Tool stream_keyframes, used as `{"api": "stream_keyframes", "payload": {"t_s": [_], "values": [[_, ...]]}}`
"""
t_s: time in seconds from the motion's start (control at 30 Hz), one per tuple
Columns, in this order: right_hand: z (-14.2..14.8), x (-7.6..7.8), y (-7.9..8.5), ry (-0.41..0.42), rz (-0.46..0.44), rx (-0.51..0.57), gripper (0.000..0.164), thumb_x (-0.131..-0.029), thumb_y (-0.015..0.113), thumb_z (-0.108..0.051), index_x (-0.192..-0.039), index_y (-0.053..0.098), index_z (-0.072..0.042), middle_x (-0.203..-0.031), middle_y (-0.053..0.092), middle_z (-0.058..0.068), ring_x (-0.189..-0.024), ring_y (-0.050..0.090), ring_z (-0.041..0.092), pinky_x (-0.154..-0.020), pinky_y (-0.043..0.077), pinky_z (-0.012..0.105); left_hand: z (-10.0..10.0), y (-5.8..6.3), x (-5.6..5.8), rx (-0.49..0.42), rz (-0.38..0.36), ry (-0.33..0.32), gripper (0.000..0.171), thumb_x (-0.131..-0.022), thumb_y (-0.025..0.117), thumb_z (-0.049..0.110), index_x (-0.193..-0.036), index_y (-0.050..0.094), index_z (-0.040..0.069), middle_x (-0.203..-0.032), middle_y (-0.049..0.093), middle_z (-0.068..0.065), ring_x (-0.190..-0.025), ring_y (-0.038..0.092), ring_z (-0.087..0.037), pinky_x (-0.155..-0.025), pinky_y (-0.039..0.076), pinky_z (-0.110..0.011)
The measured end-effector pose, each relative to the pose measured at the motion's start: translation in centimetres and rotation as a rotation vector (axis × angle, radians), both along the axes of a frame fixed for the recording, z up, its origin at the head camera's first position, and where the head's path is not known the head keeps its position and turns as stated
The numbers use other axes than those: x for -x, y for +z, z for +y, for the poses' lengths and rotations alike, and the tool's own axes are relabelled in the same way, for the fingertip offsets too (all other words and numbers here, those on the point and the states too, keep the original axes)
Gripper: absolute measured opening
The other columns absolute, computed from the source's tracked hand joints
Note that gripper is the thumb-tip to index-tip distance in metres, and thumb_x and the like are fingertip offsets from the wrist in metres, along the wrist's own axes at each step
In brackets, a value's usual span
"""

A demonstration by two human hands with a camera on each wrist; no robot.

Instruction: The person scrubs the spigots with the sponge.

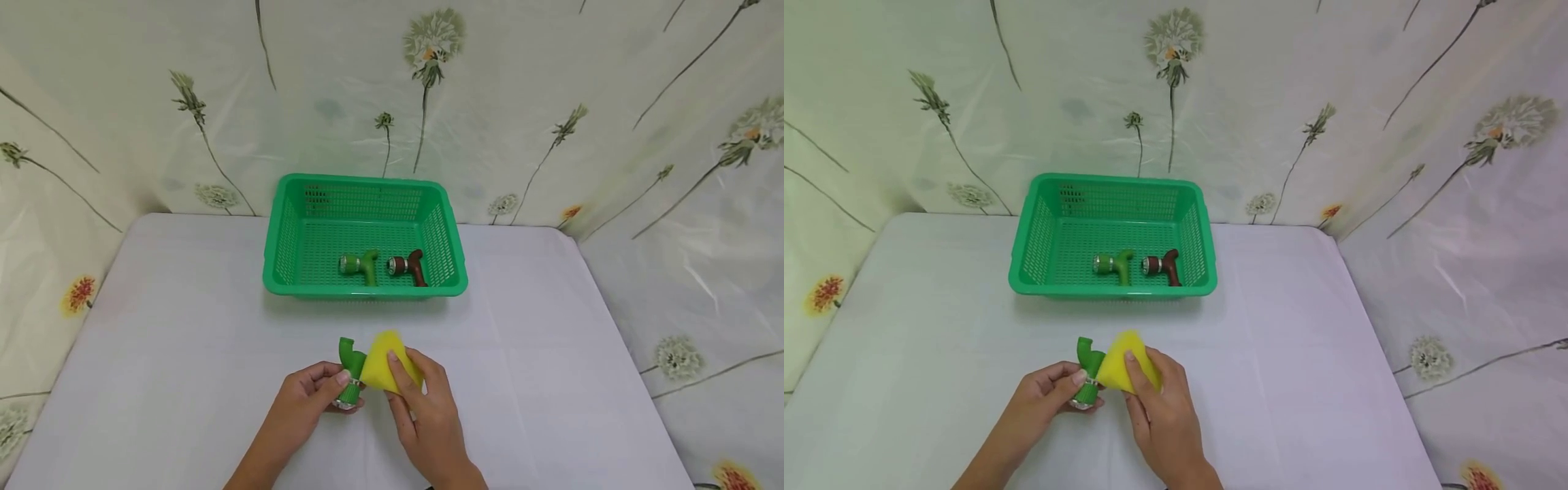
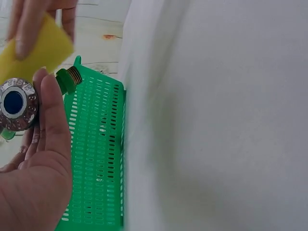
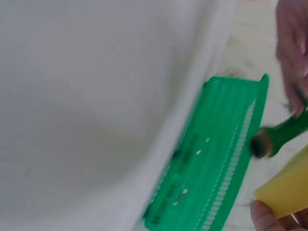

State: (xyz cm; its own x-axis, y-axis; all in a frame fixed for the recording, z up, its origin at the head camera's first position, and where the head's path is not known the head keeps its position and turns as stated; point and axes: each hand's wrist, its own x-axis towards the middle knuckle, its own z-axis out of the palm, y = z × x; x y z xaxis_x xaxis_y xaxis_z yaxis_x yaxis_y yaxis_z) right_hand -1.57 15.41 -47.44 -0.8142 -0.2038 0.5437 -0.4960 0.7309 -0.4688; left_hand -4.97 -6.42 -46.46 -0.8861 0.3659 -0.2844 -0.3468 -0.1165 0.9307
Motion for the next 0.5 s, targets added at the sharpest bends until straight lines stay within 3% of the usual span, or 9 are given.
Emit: {"api": "stream_keyframes", "payload": {"t_s": [0.17,0.5], "values": [[-1.1,-0.4,0.3,0.07,0.042,-0.005,0.045,-0.112,0.049,-0.035,-0.149,0.059,-0.01,-0.143,0.053,0.017,-0.125,0.055,0.033,-0.115,0.036,0.02,0.1,0.0,0.1,0.027,0.029,-0.016,0.037,-0.106,0.064,0.022,-0.125,0.064,-0.009,-0.106,0.076,-0.016,-0.092,0.074,-0.028,-0.085,0.062,-0.033],[0.4,0.6,-0.8,-0.026,0.007,-0.037,0.045,-0.111,0.05,-0.038,-0.149,0.061,-0.014,-0.142,0.056,0.015,-0.124,0.056,0.032,-0.113,0.037,0.018,-0.7,0.8,0.8,0.043,0.039,0.011,0.038,-0.105,0.066,0.028,-0.123,0.066,-0.005,-0.105,0.077,-0.017,-0.096,0.077,-0.031,-0.087,0.06,-0.03]]}}
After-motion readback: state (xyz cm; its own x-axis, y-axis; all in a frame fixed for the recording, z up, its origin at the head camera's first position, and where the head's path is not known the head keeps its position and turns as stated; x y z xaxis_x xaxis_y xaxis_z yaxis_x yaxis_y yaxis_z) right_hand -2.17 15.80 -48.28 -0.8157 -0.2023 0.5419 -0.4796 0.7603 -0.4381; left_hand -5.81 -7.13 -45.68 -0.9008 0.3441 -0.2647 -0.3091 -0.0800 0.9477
